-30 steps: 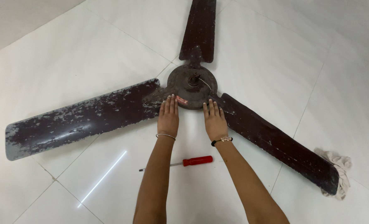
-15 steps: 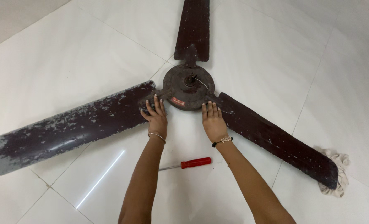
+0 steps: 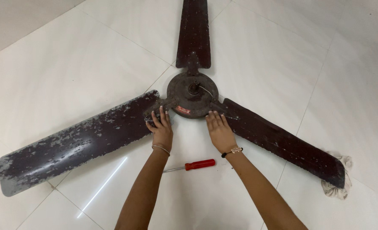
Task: The person uses a red-handled screwdriver to remove screws from the central hub of a ceiling fan lying on a tiled floor. They detach each blade one by one and set them aside, leaving the hub and detached blades on the floor.
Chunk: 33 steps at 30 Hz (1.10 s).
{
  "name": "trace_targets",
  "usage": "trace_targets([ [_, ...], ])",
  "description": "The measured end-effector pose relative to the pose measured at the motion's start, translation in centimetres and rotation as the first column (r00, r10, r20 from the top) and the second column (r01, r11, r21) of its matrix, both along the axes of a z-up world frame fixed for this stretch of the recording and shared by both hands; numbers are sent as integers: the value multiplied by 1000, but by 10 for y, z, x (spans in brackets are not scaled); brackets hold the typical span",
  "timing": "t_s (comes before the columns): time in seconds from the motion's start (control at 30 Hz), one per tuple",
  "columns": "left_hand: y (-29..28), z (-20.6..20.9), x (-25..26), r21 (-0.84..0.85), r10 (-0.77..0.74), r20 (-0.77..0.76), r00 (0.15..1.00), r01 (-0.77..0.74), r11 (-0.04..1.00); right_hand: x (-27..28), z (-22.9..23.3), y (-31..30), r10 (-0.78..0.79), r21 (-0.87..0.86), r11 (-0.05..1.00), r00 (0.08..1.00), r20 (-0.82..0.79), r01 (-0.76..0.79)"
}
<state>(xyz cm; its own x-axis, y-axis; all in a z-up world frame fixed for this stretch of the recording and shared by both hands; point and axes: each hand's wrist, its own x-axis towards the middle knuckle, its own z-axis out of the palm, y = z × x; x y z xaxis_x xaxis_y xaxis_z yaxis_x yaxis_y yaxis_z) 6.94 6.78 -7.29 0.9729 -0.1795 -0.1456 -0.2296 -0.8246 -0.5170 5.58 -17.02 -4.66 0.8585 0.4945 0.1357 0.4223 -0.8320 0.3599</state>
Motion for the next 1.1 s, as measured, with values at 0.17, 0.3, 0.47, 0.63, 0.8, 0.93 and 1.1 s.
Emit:
trace_targets([
  [0.17, -4, -6, -13, -222, -224, -29, 974, 212, 952, -52, 33, 15, 255, 322, 947, 631, -732, -10],
  [0.3, -23, 9, -37, -400, -449, -323, 834, 309, 863, -73, 24, 14, 247, 239, 965, 663, -707, -105],
  [0.47, -51, 66, -57, -952, -519, -285, 806, -177, 248, -45, 41, 0, 272, 404, 911, 611, -743, 86],
  [0.63, -76, 139, -23, -979, -371, 97, 923, 20, -205, -2, 129, -30, 276, 689, 651, 746, -606, 318],
  [0.8, -92, 209, 0, -979, -248, 115, 962, 68, -191, 12, 210, -42, 223, 920, 336, 932, -285, 201],
  [0.93, -101, 238, 5, -966, -245, 246, 938, 218, -138, 14, 240, -42, 34, 942, 321, 992, -119, 102],
  [1.1, -116, 242, 30, -965, -165, 243, 956, 221, -140, 27, 243, -38, 22, 906, 424, 1000, 3, -12],
])
